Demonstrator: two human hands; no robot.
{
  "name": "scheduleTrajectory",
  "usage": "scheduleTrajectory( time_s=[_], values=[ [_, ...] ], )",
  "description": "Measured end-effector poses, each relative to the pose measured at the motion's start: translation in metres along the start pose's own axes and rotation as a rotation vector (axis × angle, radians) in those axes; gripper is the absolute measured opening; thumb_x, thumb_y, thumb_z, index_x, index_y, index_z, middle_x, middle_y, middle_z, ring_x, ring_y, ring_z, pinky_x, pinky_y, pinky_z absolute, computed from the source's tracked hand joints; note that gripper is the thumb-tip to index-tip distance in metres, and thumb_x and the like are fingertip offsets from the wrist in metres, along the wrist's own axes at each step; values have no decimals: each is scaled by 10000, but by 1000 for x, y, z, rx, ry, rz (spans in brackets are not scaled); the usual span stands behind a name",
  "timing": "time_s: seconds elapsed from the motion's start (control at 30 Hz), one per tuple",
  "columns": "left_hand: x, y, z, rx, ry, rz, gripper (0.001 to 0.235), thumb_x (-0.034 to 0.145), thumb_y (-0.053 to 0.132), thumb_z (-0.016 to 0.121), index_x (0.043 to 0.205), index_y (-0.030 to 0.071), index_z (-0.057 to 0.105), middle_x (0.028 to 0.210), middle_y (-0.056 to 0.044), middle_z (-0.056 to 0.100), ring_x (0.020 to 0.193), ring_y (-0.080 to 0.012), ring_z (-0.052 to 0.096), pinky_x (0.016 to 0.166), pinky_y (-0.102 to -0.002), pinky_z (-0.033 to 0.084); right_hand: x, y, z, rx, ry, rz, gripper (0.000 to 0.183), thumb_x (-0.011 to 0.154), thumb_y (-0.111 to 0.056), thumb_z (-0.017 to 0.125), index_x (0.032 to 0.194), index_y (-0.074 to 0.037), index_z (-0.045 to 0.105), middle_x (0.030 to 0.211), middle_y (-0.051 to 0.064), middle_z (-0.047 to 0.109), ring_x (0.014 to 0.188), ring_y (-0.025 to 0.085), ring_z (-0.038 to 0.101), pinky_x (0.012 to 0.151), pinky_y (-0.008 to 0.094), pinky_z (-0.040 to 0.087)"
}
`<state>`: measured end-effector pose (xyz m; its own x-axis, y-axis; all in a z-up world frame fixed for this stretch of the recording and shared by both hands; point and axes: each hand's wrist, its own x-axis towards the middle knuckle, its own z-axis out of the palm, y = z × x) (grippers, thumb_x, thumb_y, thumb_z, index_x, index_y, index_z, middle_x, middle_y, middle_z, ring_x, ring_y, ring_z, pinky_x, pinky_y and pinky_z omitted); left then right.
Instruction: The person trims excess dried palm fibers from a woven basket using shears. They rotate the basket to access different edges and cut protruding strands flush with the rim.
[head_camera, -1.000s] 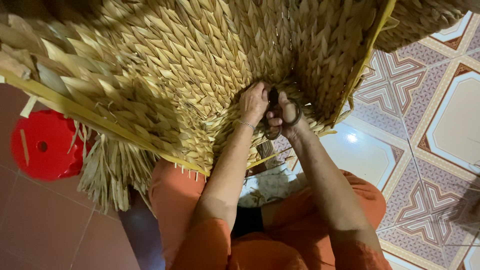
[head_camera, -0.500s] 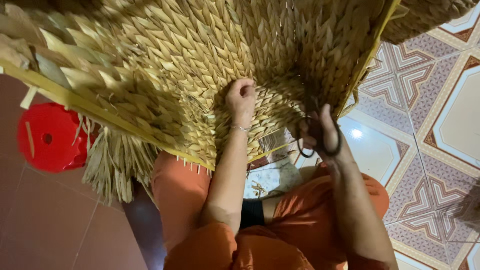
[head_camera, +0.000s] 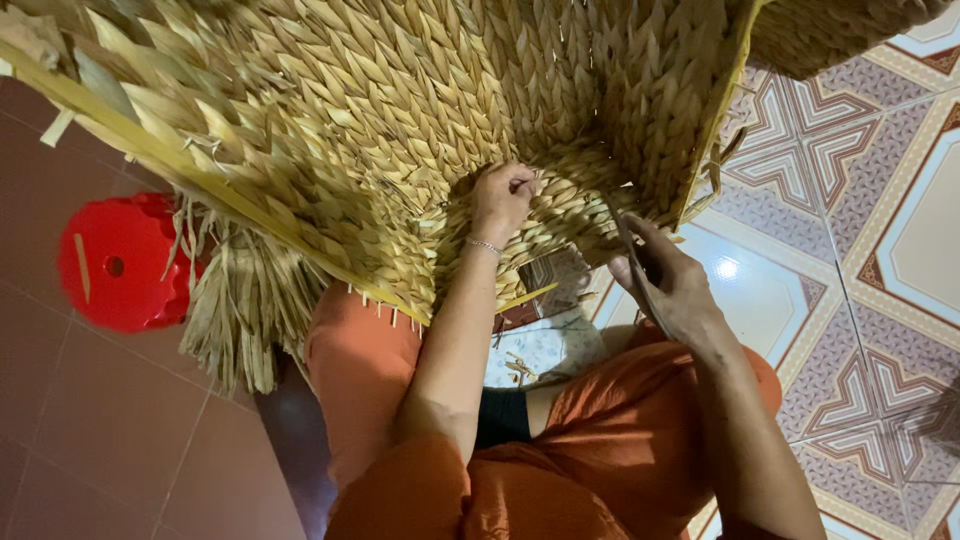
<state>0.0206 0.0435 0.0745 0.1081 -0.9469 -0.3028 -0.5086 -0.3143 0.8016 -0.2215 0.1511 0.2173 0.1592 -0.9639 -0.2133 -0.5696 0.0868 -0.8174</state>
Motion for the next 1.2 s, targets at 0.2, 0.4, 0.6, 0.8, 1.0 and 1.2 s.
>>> scheduleTrajectory(
  time_s=[0.2,0.4,0.6,0.8,1.0,1.2],
  values=[
    [10,-20,13,-70,92,57,149,871,28,707,962,132,762,1059,-52,765,937,-148,735,848,-290,620,12,-26,6,-564,-99,169,758,933,-562,658,1553,-169,470,1032,171,708,880,305,715,749,447,591],
    [12,-20,15,153,89,113,72,944,41,631,897,73,676,963,-88,728,903,-200,693,828,-351,598,40,-32,28,-839,50,-145,691,839,-405,760,1451,-151,567,1086,203,682,965,389,694,729,492,560],
    [11,-11,8,133,112,89,161,957,224,680,954,63,693,975,-139,719,932,-296,686,855,-440,541,69,-26,50,-907,-49,-85,731,796,-359,762,1462,-156,539,1150,267,638,914,436,685,706,505,546],
    [15,-22,14,119,181,192,212,933,261,712,974,53,718,984,-169,710,971,-353,665,881,-458,516,82,-20,60,-963,-118,-92,670,852,-293,688,1489,-191,509,1208,247,611,1036,431,650,834,528,508],
    [19,-31,21,55,185,184,222,922,271,734,960,53,721,972,-162,707,954,-335,671,875,-435,521,94,-7,63,-966,-217,-8,700,892,-314,633,1537,-172,401,1269,265,576,1076,436,613,882,547,467],
    [20,-33,26,58,178,147,201,924,277,731,931,76,736,977,-147,711,947,-312,665,844,-427,522,107,5,69,-1167,-336,-146,592,984,-96,528,1551,-60,359,1311,353,568,926,358,692,724,471,532]
  ],
)
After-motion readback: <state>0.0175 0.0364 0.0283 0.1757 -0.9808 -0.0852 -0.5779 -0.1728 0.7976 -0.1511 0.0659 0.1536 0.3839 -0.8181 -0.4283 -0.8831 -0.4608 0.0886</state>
